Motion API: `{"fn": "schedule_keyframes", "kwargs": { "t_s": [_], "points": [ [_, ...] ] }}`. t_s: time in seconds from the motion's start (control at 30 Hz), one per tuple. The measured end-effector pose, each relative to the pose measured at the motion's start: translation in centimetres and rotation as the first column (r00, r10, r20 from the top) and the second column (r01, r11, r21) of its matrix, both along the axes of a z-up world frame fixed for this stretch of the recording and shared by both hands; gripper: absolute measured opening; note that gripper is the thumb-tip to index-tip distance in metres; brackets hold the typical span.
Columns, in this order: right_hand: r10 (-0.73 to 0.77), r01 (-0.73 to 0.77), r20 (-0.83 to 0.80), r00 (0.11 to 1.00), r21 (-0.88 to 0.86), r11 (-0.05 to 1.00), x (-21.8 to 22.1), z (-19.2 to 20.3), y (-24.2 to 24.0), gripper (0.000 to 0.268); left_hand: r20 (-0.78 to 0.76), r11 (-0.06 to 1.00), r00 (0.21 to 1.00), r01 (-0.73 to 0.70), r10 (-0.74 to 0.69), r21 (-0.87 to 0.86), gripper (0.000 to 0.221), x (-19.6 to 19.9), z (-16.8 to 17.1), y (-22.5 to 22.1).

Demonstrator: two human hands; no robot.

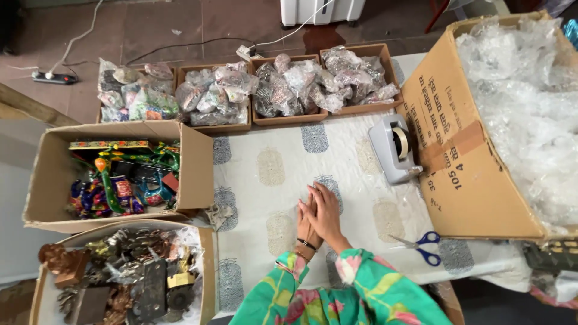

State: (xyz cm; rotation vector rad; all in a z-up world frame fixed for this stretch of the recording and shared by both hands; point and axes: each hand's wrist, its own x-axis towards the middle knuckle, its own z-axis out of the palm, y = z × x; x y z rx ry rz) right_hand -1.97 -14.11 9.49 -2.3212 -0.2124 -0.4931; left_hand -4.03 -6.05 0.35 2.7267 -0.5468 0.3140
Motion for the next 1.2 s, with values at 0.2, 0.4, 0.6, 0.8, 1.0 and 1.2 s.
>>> {"fn": "schedule_keyframes", "kwargs": {
  "t_s": [0.2,0.4,0.6,0.8,1.0,1.2],
  "points": [
    [0.060,-0.061,-0.044,0.997,-0.031,0.998,0.5,-2.1,0.1,0.052,0.076,0.996,0.995,0.066,-0.070,0.062,0.071,0.6,-2.6,0.2],
    [0.085,-0.081,-0.058,0.995,0.063,0.995,0.9,-2.6,0.4,0.046,0.064,0.998,0.996,0.067,-0.067,0.008,0.070,0.2,-5.3,0.2],
    [0.090,-0.067,-0.117,0.989,0.189,0.980,1.5,-3.2,0.3,0.042,0.133,0.997,0.988,0.073,-0.074,0.012,0.067,0.4,-5.3,0.5],
    [0.074,-0.044,-0.135,0.988,0.214,0.976,1.4,-3.4,-0.7,0.041,0.152,0.994,0.983,0.106,-0.107,0.017,0.064,0.6,-5.6,-0.2],
    [0.123,-0.074,-0.163,0.979,0.281,0.957,0.6,-2.9,-2.0,0.051,0.083,0.989,0.988,0.121,-0.128,0.082,0.069,1.3,-2.4,-0.4],
    [-0.050,0.369,-0.430,0.902,0.704,0.607,-3.6,-10.3,-7.8,0.072,-0.181,0.923,0.983,-0.033,-0.040,-0.383,0.067,2.9,3.5,2.4]
  ]
}}
